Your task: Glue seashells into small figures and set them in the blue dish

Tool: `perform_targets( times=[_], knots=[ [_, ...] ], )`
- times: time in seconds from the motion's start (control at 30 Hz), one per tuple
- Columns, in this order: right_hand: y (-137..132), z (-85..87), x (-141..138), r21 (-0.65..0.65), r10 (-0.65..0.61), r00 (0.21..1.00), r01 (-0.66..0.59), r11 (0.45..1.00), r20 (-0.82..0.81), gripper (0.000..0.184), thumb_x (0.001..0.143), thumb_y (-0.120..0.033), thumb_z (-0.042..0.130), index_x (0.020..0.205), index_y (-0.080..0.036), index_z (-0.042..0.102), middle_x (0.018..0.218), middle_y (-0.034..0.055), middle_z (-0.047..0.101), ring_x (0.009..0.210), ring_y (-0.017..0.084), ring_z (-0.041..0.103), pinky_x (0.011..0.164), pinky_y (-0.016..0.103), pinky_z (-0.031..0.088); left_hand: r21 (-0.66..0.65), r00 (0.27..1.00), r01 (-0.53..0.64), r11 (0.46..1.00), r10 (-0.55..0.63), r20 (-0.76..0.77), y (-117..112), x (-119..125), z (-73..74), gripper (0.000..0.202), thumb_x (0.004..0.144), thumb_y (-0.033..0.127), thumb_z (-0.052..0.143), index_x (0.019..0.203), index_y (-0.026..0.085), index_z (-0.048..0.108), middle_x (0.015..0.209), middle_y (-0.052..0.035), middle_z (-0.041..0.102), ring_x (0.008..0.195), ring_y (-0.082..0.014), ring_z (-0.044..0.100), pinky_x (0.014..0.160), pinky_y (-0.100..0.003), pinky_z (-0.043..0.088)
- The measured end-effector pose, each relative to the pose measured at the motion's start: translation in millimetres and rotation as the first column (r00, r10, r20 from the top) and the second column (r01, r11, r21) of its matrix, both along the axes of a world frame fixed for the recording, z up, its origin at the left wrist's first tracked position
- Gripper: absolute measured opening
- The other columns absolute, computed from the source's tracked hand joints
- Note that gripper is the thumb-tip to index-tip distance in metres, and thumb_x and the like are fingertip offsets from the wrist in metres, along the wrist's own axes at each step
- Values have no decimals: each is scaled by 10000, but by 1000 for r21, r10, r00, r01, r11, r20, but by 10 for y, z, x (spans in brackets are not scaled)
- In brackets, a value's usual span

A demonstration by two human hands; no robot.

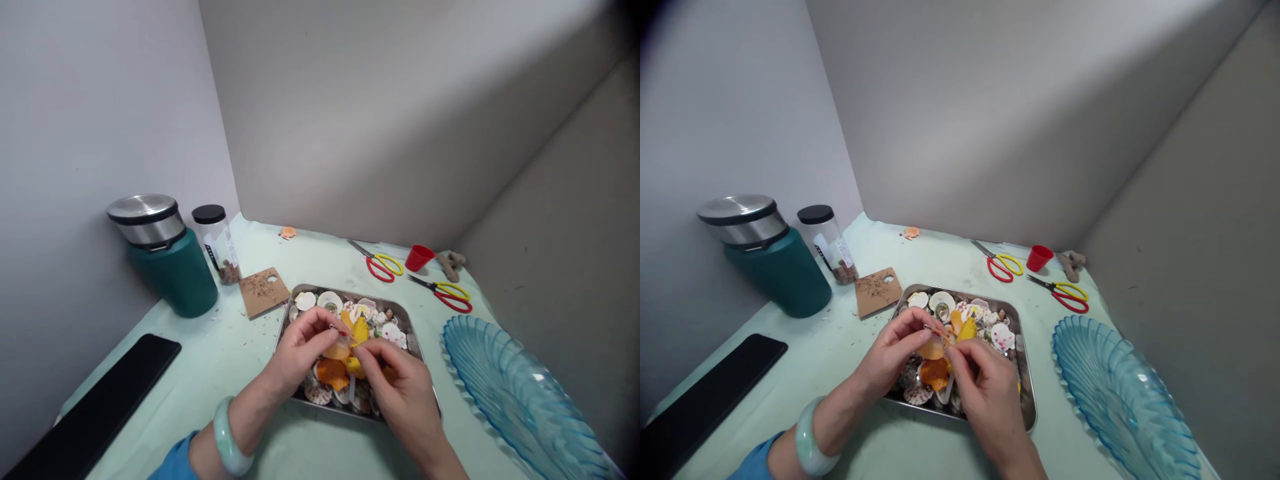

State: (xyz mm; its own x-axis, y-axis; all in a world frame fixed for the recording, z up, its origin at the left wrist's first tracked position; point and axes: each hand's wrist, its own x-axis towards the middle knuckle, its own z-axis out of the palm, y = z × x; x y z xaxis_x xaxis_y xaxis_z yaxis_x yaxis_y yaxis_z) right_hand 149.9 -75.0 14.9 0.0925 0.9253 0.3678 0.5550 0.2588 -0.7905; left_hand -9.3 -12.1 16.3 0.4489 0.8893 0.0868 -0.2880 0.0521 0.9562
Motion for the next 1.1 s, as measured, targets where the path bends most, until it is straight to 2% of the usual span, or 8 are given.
perform_targets(
  times=[0.17,0.67,0.97,1.1],
  knots=[
    [-11,-3,3,34,-4,1000,4,999,-7,202,891,-275,548,716,-190,601,660,-18,608,586,113,532,566,213,398,11,997,42,999,-42,65,-5,-8,-15,91,813,243,625,846,162,600,922,-51,668,867,-158,592,800,-267,441],
    [-36,-12,8,113,6,999,-11,994,43,184,892,-235,550,721,-190,603,653,-13,601,577,113,535,560,224,398,124,991,95,988,-106,82,13,-45,-36,68,810,208,628,842,157,598,946,-70,662,928,-185,604,854,-323,455],
    [-56,7,18,206,11,994,-34,978,112,129,885,-189,548,784,-197,628,677,-4,625,587,120,560,570,231,410,281,990,104,954,-127,64,26,-55,-20,49,819,204,613,820,156,606,927,-94,665,920,-205,617,841,-351,481],
    [-53,-1,14,224,-5,993,-23,974,119,120,881,-182,552,782,-195,618,671,-7,619,580,116,555,566,227,410,260,989,116,959,-136,62,10,-62,-25,44,836,204,595,844,161,587,950,-89,654,939,-200,608,852,-345,474]
  ],
)
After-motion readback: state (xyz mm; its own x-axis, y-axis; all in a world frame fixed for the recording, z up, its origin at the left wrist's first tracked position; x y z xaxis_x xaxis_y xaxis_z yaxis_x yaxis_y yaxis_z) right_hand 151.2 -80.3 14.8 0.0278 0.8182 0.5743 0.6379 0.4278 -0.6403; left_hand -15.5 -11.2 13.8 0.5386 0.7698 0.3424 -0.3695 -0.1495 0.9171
